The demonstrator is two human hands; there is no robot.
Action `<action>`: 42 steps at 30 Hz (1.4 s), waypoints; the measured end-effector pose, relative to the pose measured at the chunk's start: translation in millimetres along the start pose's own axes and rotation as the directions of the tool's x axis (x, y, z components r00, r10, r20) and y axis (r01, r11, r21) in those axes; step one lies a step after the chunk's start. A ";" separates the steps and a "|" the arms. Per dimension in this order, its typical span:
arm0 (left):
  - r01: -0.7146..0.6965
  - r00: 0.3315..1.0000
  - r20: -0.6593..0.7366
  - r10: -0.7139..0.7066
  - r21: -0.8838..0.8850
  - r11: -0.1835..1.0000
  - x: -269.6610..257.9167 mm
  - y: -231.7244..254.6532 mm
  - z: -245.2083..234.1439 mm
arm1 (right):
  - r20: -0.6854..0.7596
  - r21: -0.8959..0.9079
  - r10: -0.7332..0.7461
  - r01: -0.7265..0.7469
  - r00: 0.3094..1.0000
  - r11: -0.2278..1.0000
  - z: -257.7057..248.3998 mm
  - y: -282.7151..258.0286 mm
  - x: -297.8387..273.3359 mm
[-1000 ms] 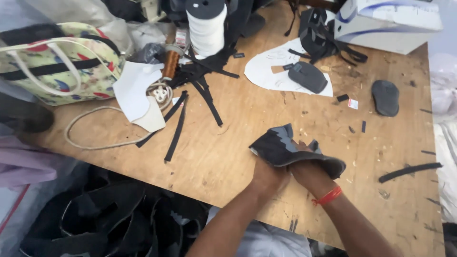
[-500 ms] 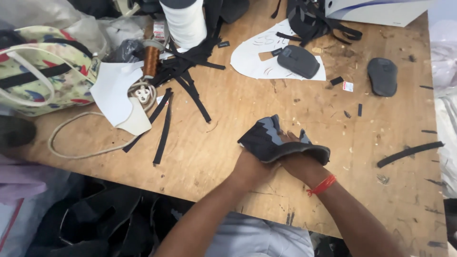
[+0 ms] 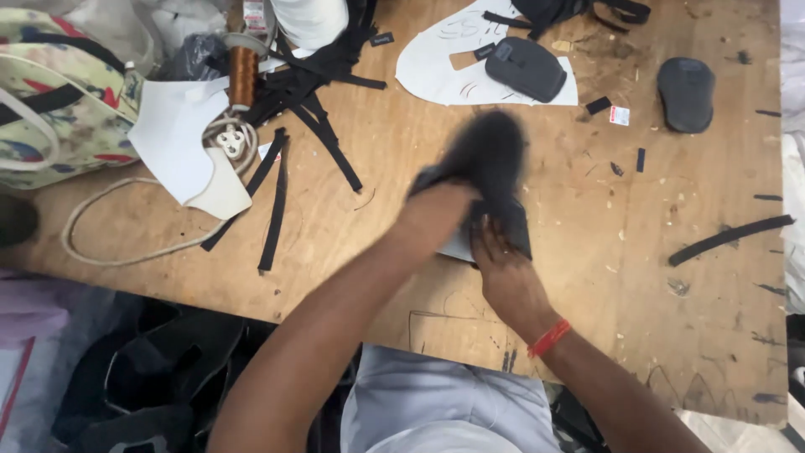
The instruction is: The person works at a wooden workbench assembling shoe uppers, pressing and folding the black fabric upper over a sole and shaping it with both hands. They pick up additional shoe components from the bench, fit them together, and press the seams by hand.
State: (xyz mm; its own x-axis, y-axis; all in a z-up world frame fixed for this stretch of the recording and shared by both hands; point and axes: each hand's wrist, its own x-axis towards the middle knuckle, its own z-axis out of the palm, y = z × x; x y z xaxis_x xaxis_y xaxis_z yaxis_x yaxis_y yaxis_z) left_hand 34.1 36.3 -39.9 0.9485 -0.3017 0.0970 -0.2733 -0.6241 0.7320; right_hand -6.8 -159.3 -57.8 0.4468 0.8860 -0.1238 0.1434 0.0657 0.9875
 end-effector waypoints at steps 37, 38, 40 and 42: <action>0.197 0.941 -0.305 -0.148 0.135 0.971 -51.0 14.9 26.4 | 0.361 0.903 0.275 -0.261 0.891 -0.340 0.3 31.0 -2.9; 0.149 0.946 -0.315 -0.083 0.192 0.970 -46.6 8.0 31.7 | 0.361 0.899 0.332 -0.230 0.872 -0.373 1.1 28.8 -4.2; 0.142 0.952 -0.295 -0.078 0.204 0.969 -36.5 3.4 37.2 | 0.399 0.888 0.295 -0.286 0.868 -0.360 6.5 29.3 -1.6; 0.133 0.959 -0.276 -0.069 0.218 0.967 -32.7 10.0 29.8 | 0.437 0.875 0.261 -0.340 0.860 -0.344 11.6 27.6 -1.1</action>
State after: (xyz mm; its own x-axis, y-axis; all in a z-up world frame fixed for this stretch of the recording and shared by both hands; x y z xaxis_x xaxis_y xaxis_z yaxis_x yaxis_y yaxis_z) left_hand -4.5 18.5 -55.9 0.9725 -0.0473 0.2282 -0.1735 -0.8006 0.5736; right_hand 6.9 -163.7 -31.6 0.8081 0.5789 0.1089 0.5715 -0.7257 -0.3831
